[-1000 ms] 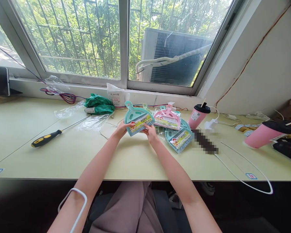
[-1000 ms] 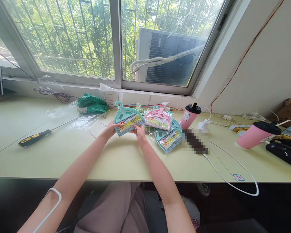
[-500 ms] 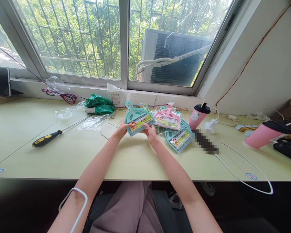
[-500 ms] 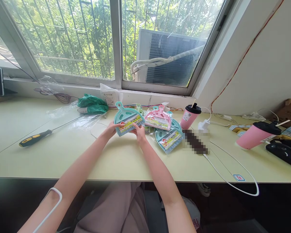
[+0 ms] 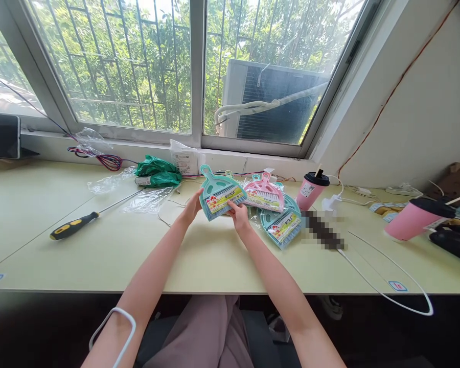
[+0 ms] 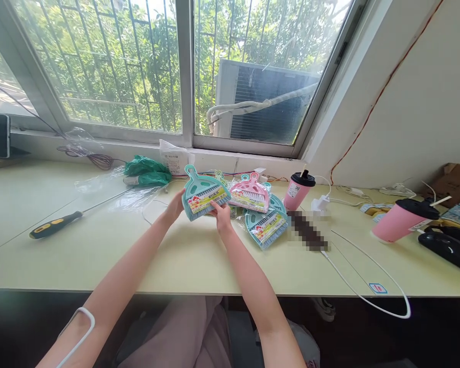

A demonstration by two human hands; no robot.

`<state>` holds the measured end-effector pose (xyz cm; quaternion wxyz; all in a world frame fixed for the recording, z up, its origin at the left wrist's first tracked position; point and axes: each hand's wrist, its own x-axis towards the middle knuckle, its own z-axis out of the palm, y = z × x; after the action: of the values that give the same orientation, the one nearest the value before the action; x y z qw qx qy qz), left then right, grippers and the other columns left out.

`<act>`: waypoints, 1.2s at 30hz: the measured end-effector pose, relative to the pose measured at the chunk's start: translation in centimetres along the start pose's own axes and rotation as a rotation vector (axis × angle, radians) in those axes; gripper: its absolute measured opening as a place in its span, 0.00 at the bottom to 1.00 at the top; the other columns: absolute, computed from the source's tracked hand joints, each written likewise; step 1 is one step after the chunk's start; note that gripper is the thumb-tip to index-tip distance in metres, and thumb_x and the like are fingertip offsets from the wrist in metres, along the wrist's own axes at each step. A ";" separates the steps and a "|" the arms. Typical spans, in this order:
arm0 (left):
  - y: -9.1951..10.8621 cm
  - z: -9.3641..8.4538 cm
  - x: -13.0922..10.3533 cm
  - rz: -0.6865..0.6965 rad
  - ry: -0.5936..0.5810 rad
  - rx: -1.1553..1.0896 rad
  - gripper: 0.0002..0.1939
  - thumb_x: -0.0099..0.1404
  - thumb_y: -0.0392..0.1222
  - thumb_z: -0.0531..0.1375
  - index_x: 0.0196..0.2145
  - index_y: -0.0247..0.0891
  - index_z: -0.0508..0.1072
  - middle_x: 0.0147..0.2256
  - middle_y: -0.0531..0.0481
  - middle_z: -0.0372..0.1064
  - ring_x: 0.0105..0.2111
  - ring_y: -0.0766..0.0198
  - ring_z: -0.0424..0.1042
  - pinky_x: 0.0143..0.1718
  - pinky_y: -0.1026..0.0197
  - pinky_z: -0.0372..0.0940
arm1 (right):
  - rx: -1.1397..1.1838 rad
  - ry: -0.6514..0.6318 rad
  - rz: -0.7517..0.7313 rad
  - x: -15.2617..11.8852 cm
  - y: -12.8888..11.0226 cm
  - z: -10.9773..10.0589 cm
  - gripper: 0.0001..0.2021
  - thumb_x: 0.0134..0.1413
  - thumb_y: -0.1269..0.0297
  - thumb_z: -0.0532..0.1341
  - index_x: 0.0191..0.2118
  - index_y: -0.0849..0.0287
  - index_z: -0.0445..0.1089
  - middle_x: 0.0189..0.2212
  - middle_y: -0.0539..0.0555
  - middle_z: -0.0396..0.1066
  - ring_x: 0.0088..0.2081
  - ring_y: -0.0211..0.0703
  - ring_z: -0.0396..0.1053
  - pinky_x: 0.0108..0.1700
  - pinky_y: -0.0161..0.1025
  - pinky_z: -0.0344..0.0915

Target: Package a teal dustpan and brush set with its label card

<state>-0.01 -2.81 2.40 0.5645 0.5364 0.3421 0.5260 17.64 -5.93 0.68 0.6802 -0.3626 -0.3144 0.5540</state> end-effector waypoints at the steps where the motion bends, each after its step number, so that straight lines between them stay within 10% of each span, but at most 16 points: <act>1: 0.3 -0.2 0.0 0.066 0.090 0.062 0.25 0.64 0.58 0.55 0.49 0.39 0.75 0.51 0.40 0.73 0.54 0.45 0.70 0.52 0.44 0.68 | 0.002 -0.005 -0.015 0.0 -0.1 0.0 0.13 0.41 0.67 0.72 0.34 0.58 0.72 0.34 0.53 0.80 0.42 0.49 0.79 0.43 0.44 0.79; 6: 1.6 -2.0 -0.6 0.425 0.805 0.817 0.22 0.63 0.36 0.53 0.54 0.39 0.73 0.64 0.39 0.58 0.67 0.44 0.50 0.65 0.36 0.50 | 0.016 0.036 -0.045 0.0 -0.7 -0.1 0.12 0.41 0.67 0.71 0.34 0.57 0.71 0.34 0.51 0.79 0.40 0.46 0.78 0.41 0.41 0.79; 9: 1.2 -4.1 -0.8 0.398 0.904 1.147 0.28 0.58 0.29 0.53 0.56 0.35 0.70 0.65 0.35 0.56 0.68 0.41 0.45 0.64 0.29 0.41 | 0.014 0.093 -0.033 0.2 -0.9 -0.5 0.11 0.42 0.69 0.70 0.34 0.57 0.71 0.33 0.50 0.79 0.36 0.42 0.78 0.37 0.38 0.78; 17: -0.8 -7.1 -0.5 0.196 0.612 1.496 0.23 0.65 0.30 0.43 0.38 0.31 0.78 0.37 0.28 0.73 0.48 0.38 0.66 0.50 0.39 0.56 | 0.043 0.126 -0.023 0.4 -1.0 -0.6 0.13 0.40 0.71 0.71 0.35 0.58 0.72 0.31 0.50 0.79 0.32 0.39 0.77 0.32 0.33 0.77; 28: -0.5 -1.4 -1.0 0.525 0.193 1.132 0.17 0.67 0.37 0.50 0.39 0.43 0.78 0.45 0.36 0.75 0.50 0.40 0.65 0.53 0.41 0.51 | 0.037 0.174 -0.034 1.0 -0.2 -1.0 0.14 0.39 0.68 0.72 0.34 0.57 0.70 0.31 0.50 0.79 0.35 0.42 0.78 0.35 0.35 0.78; 36: -2.0 -1.4 -0.1 0.511 0.000 1.153 0.12 0.64 0.36 0.53 0.35 0.40 0.77 0.43 0.32 0.75 0.48 0.40 0.69 0.55 0.40 0.53 | 0.150 0.282 -0.100 1.7 -0.5 -1.9 0.18 0.39 0.66 0.73 0.38 0.56 0.70 0.37 0.51 0.79 0.36 0.40 0.78 0.33 0.32 0.77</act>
<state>-0.86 -2.29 0.20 0.0413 0.8193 0.4317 0.3751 19.82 -4.58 0.08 0.7696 -0.3688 -0.1912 0.4850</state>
